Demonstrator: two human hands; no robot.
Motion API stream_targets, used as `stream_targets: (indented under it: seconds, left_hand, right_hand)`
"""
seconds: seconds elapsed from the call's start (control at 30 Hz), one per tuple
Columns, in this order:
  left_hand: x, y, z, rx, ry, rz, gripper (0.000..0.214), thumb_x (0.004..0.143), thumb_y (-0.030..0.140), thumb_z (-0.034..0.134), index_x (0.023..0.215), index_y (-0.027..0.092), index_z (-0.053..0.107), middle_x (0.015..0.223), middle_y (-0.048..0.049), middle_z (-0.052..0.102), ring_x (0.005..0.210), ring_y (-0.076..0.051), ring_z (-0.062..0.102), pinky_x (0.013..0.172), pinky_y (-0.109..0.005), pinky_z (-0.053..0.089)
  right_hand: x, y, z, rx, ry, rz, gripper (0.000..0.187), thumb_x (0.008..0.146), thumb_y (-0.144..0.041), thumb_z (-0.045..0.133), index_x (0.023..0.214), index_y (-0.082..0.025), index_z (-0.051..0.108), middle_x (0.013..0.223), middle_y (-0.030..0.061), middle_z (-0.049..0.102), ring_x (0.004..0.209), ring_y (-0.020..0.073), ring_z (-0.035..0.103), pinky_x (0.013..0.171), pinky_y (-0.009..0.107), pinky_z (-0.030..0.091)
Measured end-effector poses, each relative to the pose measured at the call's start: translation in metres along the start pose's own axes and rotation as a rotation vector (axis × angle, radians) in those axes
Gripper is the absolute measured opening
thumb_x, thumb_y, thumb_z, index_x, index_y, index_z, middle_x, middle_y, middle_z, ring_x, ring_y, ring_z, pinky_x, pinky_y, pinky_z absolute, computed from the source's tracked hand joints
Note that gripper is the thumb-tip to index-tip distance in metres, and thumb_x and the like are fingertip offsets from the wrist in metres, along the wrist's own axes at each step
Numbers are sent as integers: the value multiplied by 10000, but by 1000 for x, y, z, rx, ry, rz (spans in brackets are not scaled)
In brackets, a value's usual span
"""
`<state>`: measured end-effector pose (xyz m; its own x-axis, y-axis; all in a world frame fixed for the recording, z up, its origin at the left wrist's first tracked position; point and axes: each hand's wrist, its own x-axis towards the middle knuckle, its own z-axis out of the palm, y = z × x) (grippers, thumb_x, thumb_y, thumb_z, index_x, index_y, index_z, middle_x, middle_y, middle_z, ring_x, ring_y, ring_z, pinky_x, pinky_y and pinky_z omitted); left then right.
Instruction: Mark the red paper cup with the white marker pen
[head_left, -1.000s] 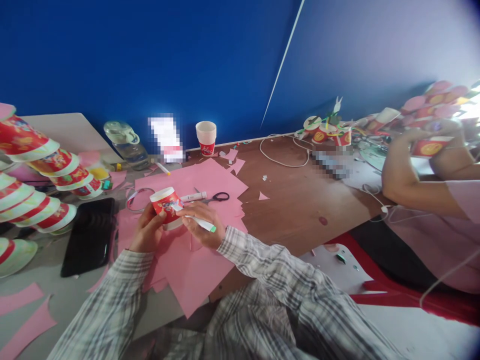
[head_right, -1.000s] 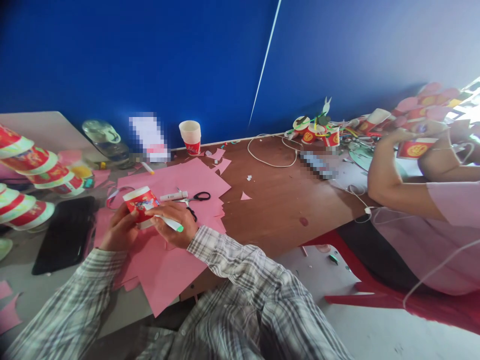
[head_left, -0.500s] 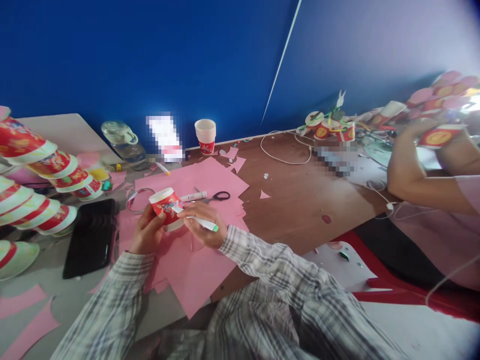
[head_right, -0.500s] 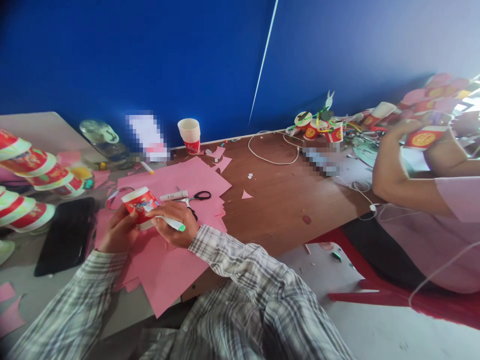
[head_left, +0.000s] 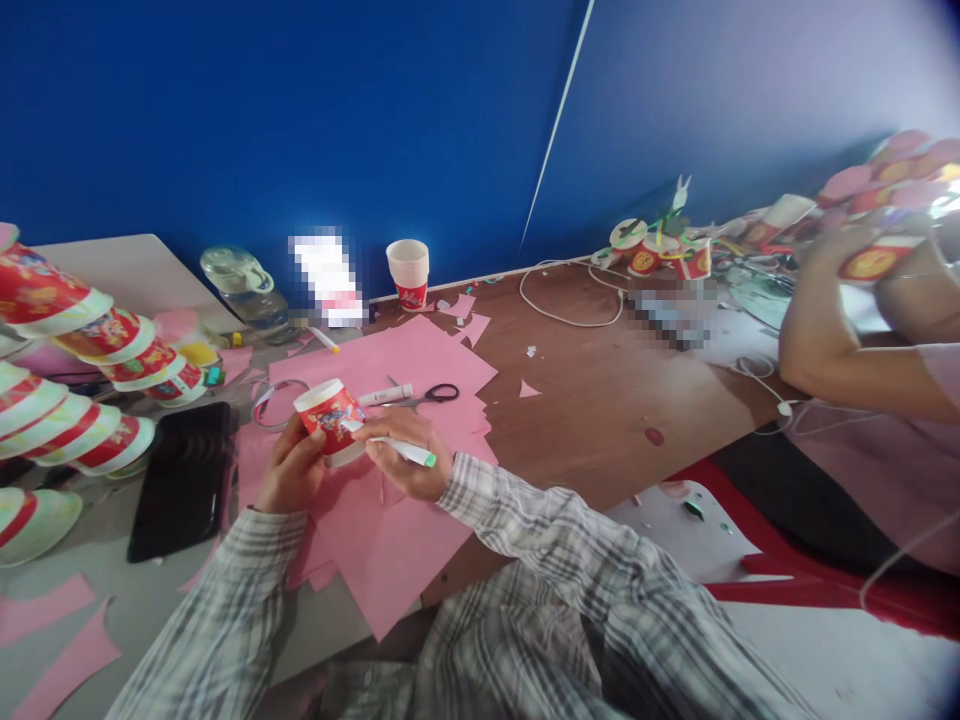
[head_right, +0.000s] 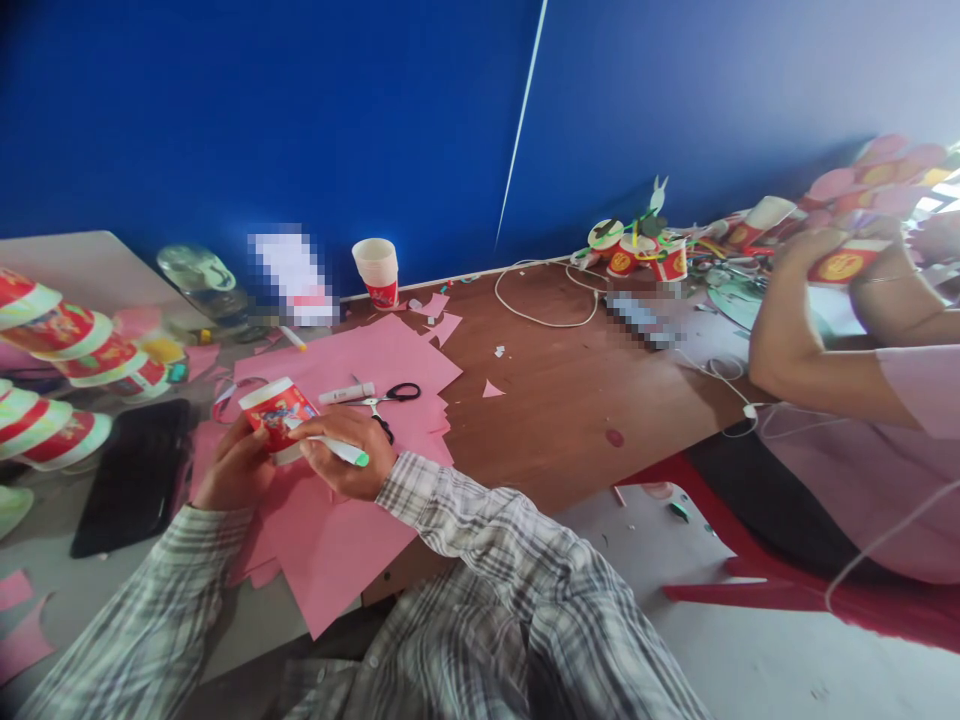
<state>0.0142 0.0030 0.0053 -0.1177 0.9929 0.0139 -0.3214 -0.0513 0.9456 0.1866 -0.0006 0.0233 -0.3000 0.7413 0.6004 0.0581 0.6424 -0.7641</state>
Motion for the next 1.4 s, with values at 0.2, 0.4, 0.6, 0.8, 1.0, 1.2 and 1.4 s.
stream_targets:
  seconds: [0.2, 0.4, 0.6, 0.8, 1.0, 1.2, 1.4]
  left_hand:
    - [-2, 1, 3, -39, 10, -5, 378, 576, 247, 631, 940, 159, 580, 869, -66, 621, 781, -183, 570, 713, -323, 460]
    - [-3, 5, 6, -4, 14, 24, 336, 595, 266, 613, 914, 166, 584, 810, -49, 625, 771, -178, 568, 700, -309, 457]
    - [0, 0, -1, -2, 5, 7, 403, 577, 298, 634, 950, 159, 572, 861, -62, 621, 769, -186, 571, 671, -304, 464]
    - [-1, 1, 0, -1, -1, 25, 335, 597, 271, 614, 912, 159, 588, 862, -52, 629, 772, -173, 571, 685, -288, 464]
    - [-1, 2, -1, -55, 12, -20, 396, 574, 277, 624, 946, 153, 569, 863, -79, 630, 797, -218, 581, 683, -350, 476]
    - [-2, 2, -1, -49, -6, -60, 484, 534, 307, 651, 981, 139, 568, 913, -102, 626, 858, -253, 568, 729, -375, 468]
    - [-1, 1, -6, -83, 22, -61, 423, 548, 311, 646, 935, 150, 583, 870, -89, 638, 813, -242, 582, 722, -389, 472]
  right_hand:
    - [3, -1, -1, 33, 70, 41, 180, 861, -169, 466, 983, -136, 595, 922, 93, 686, 839, 165, 619, 840, 322, 536]
    - [-1, 0, 0, 28, -26, -30, 161, 854, -184, 474, 934, -151, 610, 893, 80, 696, 807, 167, 622, 836, 325, 536]
    - [2, -4, -4, 34, 34, 41, 182, 863, -185, 459, 967, -130, 597, 857, 88, 680, 821, 171, 615, 838, 336, 529]
    - [3, -1, -4, 13, 25, 27, 168, 858, -187, 468, 952, -134, 597, 870, 89, 684, 800, 169, 610, 813, 330, 534]
    - [0, -1, -4, -7, -17, -49, 154, 856, -199, 474, 931, -164, 605, 872, 68, 702, 794, 170, 627, 855, 337, 529]
    - [4, -3, -7, 13, 57, 12, 173, 858, -181, 467, 966, -136, 594, 911, 92, 684, 827, 172, 616, 804, 320, 532]
    - [2, -3, -7, -5, 11, -12, 172, 863, -207, 454, 938, -151, 598, 857, 76, 689, 780, 170, 607, 823, 341, 540]
